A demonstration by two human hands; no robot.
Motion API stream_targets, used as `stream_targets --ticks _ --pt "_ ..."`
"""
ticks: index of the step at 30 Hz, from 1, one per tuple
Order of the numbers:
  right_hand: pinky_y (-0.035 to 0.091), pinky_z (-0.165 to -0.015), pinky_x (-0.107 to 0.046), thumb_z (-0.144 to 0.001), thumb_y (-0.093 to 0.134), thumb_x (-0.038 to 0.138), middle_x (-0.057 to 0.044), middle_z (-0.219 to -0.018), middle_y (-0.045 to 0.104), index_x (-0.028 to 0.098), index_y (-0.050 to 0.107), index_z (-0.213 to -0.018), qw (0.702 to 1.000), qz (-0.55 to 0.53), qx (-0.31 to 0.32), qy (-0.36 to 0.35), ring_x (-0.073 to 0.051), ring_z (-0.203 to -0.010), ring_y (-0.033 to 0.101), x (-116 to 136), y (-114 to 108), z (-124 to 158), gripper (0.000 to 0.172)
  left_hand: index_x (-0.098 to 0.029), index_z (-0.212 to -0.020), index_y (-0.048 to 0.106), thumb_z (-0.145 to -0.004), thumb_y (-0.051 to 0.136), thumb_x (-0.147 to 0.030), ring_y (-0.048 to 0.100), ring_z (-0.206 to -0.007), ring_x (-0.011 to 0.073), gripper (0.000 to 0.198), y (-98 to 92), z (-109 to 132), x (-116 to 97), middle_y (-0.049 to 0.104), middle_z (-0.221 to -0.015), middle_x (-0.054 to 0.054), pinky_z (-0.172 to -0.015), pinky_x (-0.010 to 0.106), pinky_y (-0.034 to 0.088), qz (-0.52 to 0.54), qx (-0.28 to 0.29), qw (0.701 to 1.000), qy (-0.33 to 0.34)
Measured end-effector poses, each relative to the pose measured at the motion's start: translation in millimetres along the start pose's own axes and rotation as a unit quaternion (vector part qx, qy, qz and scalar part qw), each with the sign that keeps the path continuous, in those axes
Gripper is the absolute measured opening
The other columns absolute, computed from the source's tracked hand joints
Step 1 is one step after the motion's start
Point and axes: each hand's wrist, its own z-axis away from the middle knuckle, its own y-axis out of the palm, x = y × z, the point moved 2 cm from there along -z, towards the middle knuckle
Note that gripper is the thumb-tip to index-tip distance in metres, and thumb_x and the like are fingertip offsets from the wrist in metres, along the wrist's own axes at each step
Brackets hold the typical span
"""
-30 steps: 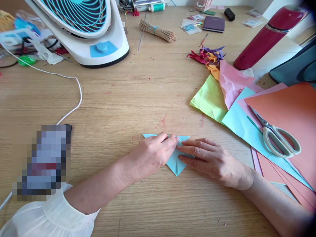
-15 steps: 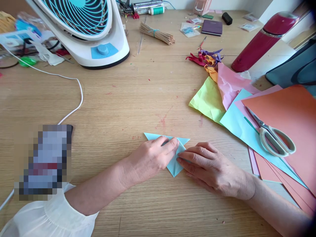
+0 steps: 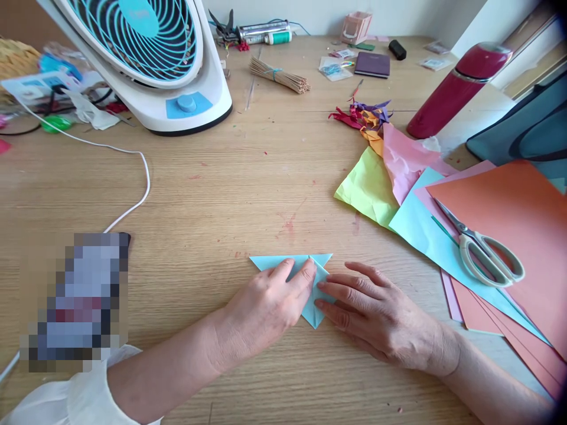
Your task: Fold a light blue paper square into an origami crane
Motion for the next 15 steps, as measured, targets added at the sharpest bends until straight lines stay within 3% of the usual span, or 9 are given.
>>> stream_targets --ticks 5,10,15 --pt "0.044 -0.092 -0.045 -0.099 0.048 0.015 -0.011 -0.123 0.069 0.014 0.067 -0.121 1.0 0.005 -0.016 -0.001 -0.023 -0.107 0.064 2.8 -1.6 -1.8 0.029 -0.011 -0.136 0.059 -0.098 0.044 -0.018 0.061 -0.111 0.0212 0.041 -0.7 1.3 -4.6 0.054 -0.145 0.009 -0.088 0.029 0.056 -0.018 0.027 0.999 -0.002" --pt "0.042 -0.094 -0.046 -0.099 0.048 0.014 -0.011 -0.12 0.07 0.013 0.067 -0.119 1.0 -0.012 -0.015 0.002 -0.022 -0.103 0.065 3.5 -2.2 -3.7 0.028 -0.009 -0.138 0.057 -0.1 0.038 -0.018 0.061 -0.113 0.0219 0.043 -3.3 -0.9 -4.0 0.054 -0.146 0.012 -0.088 0.029 0.057 -0.018 0.029 0.999 -0.005" --pt "0.04 -0.098 -0.048 -0.099 0.049 0.014 -0.011 -0.118 0.071 0.012 0.068 -0.117 1.0 -0.02 -0.013 0.005 -0.022 -0.104 0.064 2.8 -1.5 -2.8 0.026 -0.013 -0.144 0.051 -0.099 0.038 -0.018 0.061 -0.111 0.0197 0.046 -5.5 -3.2 -4.8 0.052 -0.148 0.008 -0.086 0.027 0.058 -0.006 0.06 0.998 -0.018"
